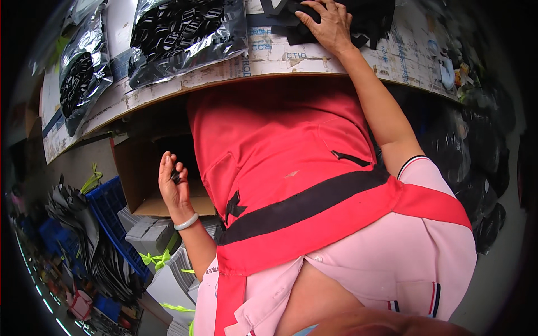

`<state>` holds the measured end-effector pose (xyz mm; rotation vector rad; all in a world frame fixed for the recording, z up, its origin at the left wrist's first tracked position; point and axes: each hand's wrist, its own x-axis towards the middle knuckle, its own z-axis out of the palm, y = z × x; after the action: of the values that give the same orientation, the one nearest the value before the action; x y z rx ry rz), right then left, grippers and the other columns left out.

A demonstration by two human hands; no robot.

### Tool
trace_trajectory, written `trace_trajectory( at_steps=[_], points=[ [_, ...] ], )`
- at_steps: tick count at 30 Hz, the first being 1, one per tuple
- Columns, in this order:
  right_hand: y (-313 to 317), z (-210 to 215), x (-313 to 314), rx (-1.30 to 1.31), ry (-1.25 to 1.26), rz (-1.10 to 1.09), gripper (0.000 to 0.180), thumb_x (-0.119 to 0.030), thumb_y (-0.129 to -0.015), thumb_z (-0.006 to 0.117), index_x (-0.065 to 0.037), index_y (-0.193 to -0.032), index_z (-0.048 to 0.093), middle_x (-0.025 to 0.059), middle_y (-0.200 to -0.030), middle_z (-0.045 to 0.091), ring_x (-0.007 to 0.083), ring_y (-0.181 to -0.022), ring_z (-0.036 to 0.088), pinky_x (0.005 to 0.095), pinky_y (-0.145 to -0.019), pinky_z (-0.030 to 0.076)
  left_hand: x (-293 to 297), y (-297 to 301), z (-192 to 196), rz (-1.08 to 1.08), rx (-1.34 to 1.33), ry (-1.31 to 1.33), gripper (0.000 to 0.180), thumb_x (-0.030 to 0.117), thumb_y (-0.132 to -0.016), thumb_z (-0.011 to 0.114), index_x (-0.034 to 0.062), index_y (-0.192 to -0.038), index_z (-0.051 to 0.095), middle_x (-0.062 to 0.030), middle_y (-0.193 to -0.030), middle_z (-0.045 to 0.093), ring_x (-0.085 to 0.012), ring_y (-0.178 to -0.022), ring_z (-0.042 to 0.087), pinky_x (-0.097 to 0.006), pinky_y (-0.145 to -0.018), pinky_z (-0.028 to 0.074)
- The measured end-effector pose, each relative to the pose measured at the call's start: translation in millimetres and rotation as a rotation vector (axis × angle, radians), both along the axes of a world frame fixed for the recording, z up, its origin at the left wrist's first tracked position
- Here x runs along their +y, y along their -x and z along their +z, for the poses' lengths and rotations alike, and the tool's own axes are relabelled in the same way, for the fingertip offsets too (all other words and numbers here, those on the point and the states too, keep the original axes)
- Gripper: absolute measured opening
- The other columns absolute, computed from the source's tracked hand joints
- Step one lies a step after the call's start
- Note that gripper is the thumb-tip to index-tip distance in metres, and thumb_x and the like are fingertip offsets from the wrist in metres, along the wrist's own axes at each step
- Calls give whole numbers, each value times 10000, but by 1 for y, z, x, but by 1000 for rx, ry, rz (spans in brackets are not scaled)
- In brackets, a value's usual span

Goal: Assembling black plastic buckles onto black nylon straps at a workstation.

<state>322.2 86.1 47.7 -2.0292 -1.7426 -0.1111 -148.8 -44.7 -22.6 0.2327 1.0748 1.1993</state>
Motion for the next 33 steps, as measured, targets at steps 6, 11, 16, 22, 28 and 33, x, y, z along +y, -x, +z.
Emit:
trace_trajectory(
  at_steps=[6,11,16,22,28,33],
  points=[
    [59,-44,-40,-62,-176,216,452,-563,-813,651,-211,-1097,673,-2,-1120,519,233,-1072,442,399,-906,363,11,-58,-10,-91,-147,8,199,42,-937,575,25,-1135,585,-96,-1031,633,-175,-844,620,-299,-721,527],
    [56,-34,-43,100,-170,385,474,-544,-829,645,-197,-1151,647,11,-1175,564,241,-1108,497,403,-953,366,18,-59,6,-139,-219,29,365,-108,-855,491,-8,-1206,512,-154,-1190,578,-291,-1136,564,-451,-1048,435],
    [27,-10,-74,148,-231,448,358,-324,-837,717,-152,-1143,644,31,-1112,597,208,-996,568,344,-902,418,11,-65,15,-201,-249,-34,471,-157,-787,454,-33,-1240,477,-171,-1234,551,-315,-1198,521,-458,-1103,382],
    [5,-11,-147,329,-63,282,142,-160,-848,714,-52,-922,659,59,-855,624,179,-756,600,290,-644,486,6,-82,13,-255,-203,-132,476,-158,-814,482,-25,-1271,452,-188,-1288,509,-345,-1232,502,-474,-1101,388],
    [6,-10,-164,418,55,-42,251,-288,-853,725,-52,-837,640,46,-704,599,196,-590,567,305,-576,463,14,-109,40,-428,-17,-183,372,-9,-958,493,14,-1317,401,-233,-1294,502,-351,-1156,574,-405,-916,558],
    [13,-29,-138,269,245,-73,443,-491,-847,654,-54,-794,701,145,-708,673,343,-705,662,416,-663,519,7,-146,44,-584,-18,-273,266,150,-1017,464,6,-1232,408,-239,-1200,577,-267,-924,666,-333,-753,586]
  ],
)
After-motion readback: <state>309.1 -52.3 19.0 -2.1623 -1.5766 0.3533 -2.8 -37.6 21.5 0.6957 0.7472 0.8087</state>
